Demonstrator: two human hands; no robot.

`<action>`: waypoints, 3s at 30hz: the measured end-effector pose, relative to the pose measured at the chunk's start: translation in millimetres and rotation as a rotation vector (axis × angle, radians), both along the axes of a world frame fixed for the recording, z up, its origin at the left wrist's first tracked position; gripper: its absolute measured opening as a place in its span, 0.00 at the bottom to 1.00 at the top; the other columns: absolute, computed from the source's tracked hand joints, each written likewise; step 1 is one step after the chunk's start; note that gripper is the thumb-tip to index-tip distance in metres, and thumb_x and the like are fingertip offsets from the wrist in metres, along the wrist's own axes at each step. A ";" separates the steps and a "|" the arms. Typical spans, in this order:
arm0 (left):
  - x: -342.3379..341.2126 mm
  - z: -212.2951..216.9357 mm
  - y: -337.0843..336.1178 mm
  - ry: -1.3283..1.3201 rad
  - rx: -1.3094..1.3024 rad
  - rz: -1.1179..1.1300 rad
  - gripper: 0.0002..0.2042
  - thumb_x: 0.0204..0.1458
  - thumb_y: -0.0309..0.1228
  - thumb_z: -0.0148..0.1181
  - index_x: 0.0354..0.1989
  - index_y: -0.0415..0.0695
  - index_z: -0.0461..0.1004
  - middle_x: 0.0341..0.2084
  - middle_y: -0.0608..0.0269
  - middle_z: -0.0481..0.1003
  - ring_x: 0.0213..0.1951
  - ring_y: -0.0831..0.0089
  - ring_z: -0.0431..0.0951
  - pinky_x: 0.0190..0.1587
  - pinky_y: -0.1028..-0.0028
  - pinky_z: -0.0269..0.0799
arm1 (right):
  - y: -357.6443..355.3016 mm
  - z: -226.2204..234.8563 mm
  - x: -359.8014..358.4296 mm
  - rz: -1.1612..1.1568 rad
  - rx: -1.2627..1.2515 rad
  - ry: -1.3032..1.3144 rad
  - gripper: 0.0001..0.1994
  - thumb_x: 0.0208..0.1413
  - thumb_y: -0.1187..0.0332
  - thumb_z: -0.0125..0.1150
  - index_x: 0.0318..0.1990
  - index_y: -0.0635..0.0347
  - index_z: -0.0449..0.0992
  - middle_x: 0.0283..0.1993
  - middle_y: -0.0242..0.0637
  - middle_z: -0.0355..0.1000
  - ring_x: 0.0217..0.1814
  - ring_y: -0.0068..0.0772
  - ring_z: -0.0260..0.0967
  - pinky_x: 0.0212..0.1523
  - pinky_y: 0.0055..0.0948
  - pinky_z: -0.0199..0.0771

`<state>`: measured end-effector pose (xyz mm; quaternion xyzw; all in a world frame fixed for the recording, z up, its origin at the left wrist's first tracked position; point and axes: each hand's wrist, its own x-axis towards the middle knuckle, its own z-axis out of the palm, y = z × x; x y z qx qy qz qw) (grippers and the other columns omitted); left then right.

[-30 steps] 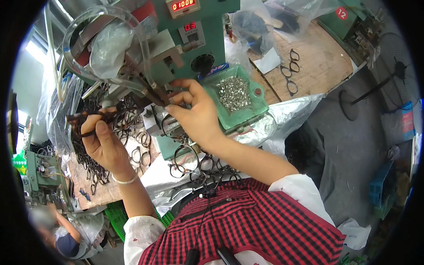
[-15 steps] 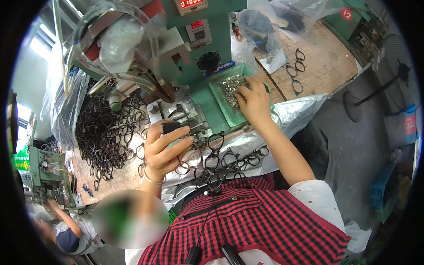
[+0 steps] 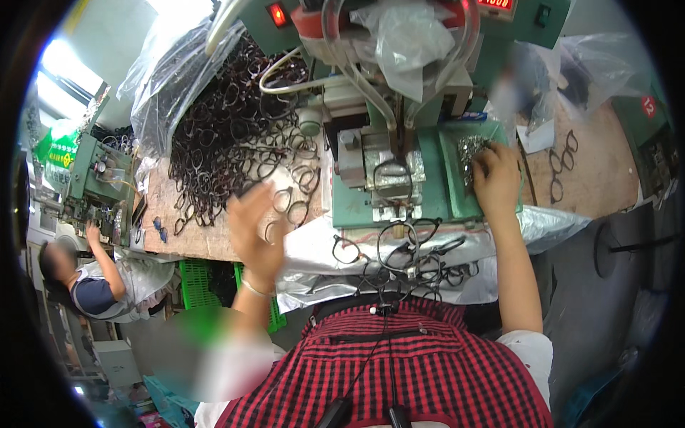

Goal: The person assembles eyeglasses by inserting small metal components into eyeglass frames using a green press machine. They repeatedly pick up frames, place them under the press, and add metal parts before pressing them together.

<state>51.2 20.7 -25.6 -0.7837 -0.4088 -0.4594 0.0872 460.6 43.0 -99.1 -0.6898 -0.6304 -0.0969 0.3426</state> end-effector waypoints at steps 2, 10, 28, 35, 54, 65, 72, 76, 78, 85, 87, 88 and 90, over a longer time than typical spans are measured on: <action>-32.4 20.7 28.1 -0.015 -0.330 0.017 0.09 0.55 0.25 0.66 0.44 0.41 0.80 0.45 0.56 0.81 0.49 0.59 0.80 0.52 0.65 0.72 | -2.6 10.5 -4.6 0.013 0.067 0.061 0.04 0.50 0.72 0.65 0.34 0.59 0.78 0.46 0.46 0.76 0.51 0.53 0.72 0.50 0.46 0.71; -77.2 -103.5 58.2 0.382 -0.474 0.578 0.10 0.51 0.34 0.65 0.30 0.40 0.76 0.36 0.51 0.74 0.44 0.49 0.73 0.46 0.56 0.72 | 12.5 15.2 -23.9 0.013 0.217 0.316 0.05 0.52 0.71 0.60 0.35 0.63 0.77 0.32 0.48 0.76 0.36 0.52 0.75 0.38 0.43 0.73; -40.9 -76.1 138.4 -0.226 -0.572 0.339 0.16 0.68 0.42 0.51 0.48 0.45 0.80 0.36 0.55 0.83 0.37 0.60 0.82 0.42 0.65 0.75 | -50.9 56.5 -27.7 0.092 -0.076 0.909 0.07 0.57 0.72 0.65 0.41 0.61 0.85 0.37 0.37 0.82 0.38 0.26 0.79 0.41 0.26 0.75; 6.6 -67.7 101.4 -0.895 -0.606 0.000 0.11 0.70 0.34 0.54 0.45 0.39 0.79 0.34 0.69 0.77 0.35 0.83 0.73 0.40 0.80 0.69 | 2.7 93.5 -98.4 0.407 0.213 0.645 0.07 0.52 0.75 0.63 0.39 0.62 0.81 0.39 0.41 0.80 0.44 0.44 0.78 0.46 0.36 0.76; 86.3 66.9 27.2 -0.370 -0.066 -0.551 0.03 0.59 0.25 0.61 0.33 0.40 0.77 0.29 0.53 0.83 0.39 0.63 0.83 0.49 0.62 0.74 | -27.9 87.7 -124.1 0.313 0.228 0.275 0.27 0.64 0.64 0.55 0.67 0.70 0.64 0.63 0.60 0.69 0.66 0.61 0.66 0.66 0.52 0.65; 99.2 28.5 36.1 0.067 0.037 -0.766 0.14 0.41 0.30 0.73 0.40 0.50 0.86 0.44 0.66 0.83 0.38 0.63 0.75 0.51 0.56 0.78 | -12.7 -5.2 -6.5 -0.103 0.101 0.083 0.05 0.46 0.71 0.70 0.33 0.56 0.85 0.54 0.49 0.76 0.61 0.54 0.71 0.62 0.46 0.70; 103.8 0.3 14.2 -0.074 -0.078 -0.634 0.14 0.47 0.32 0.72 0.45 0.52 0.85 0.50 0.62 0.81 0.43 0.61 0.77 0.57 0.53 0.75 | -2.0 9.5 -14.5 -0.028 0.084 0.168 0.05 0.51 0.73 0.66 0.36 0.61 0.82 0.44 0.46 0.80 0.49 0.51 0.76 0.50 0.44 0.74; 56.2 10.7 -30.5 -0.021 0.068 -0.355 0.14 0.42 0.25 0.71 0.40 0.47 0.84 0.53 0.52 0.79 0.52 0.52 0.78 0.64 0.51 0.68 | -10.5 8.2 -16.4 -0.056 0.125 0.296 0.05 0.55 0.73 0.64 0.37 0.62 0.82 0.38 0.44 0.80 0.42 0.46 0.77 0.45 0.40 0.74; 19.7 32.4 -26.0 -0.208 0.297 -0.021 0.10 0.59 0.23 0.59 0.47 0.41 0.78 0.51 0.48 0.78 0.51 0.53 0.79 0.61 0.55 0.74 | -21.3 11.2 -18.5 -0.057 0.124 0.389 0.05 0.55 0.73 0.65 0.38 0.63 0.82 0.37 0.44 0.80 0.39 0.43 0.77 0.43 0.36 0.74; -6.8 81.3 69.3 -0.080 0.094 0.182 0.05 0.55 0.22 0.66 0.40 0.42 0.82 0.48 0.62 0.80 0.52 0.64 0.76 0.57 0.66 0.68 | -5.5 34.2 -33.3 -0.012 0.098 0.485 0.09 0.56 0.73 0.67 0.44 0.61 0.84 0.42 0.45 0.82 0.42 0.41 0.79 0.46 0.34 0.76; -8.0 22.9 115.5 0.148 -0.117 0.241 0.09 0.50 0.33 0.73 0.39 0.46 0.84 0.57 0.59 0.76 0.61 0.57 0.71 0.69 0.58 0.59 | 0.7 26.8 -33.0 0.011 0.093 0.481 0.09 0.57 0.73 0.66 0.44 0.61 0.84 0.42 0.45 0.82 0.43 0.43 0.79 0.47 0.34 0.76; -10.7 -17.4 130.5 0.267 -0.153 0.355 0.12 0.47 0.37 0.75 0.37 0.47 0.84 0.61 0.57 0.72 0.64 0.51 0.68 0.73 0.55 0.53 | 4.8 22.5 -33.3 0.025 0.089 0.478 0.09 0.57 0.73 0.66 0.44 0.61 0.84 0.42 0.45 0.82 0.43 0.43 0.79 0.47 0.35 0.76; -21.8 -74.8 151.8 0.400 -0.327 0.379 0.12 0.47 0.38 0.74 0.35 0.45 0.83 0.61 0.55 0.73 0.62 0.46 0.68 0.71 0.52 0.56 | -5.6 22.8 -34.2 0.002 0.143 0.381 0.07 0.56 0.75 0.65 0.42 0.61 0.84 0.40 0.43 0.81 0.42 0.44 0.77 0.45 0.38 0.75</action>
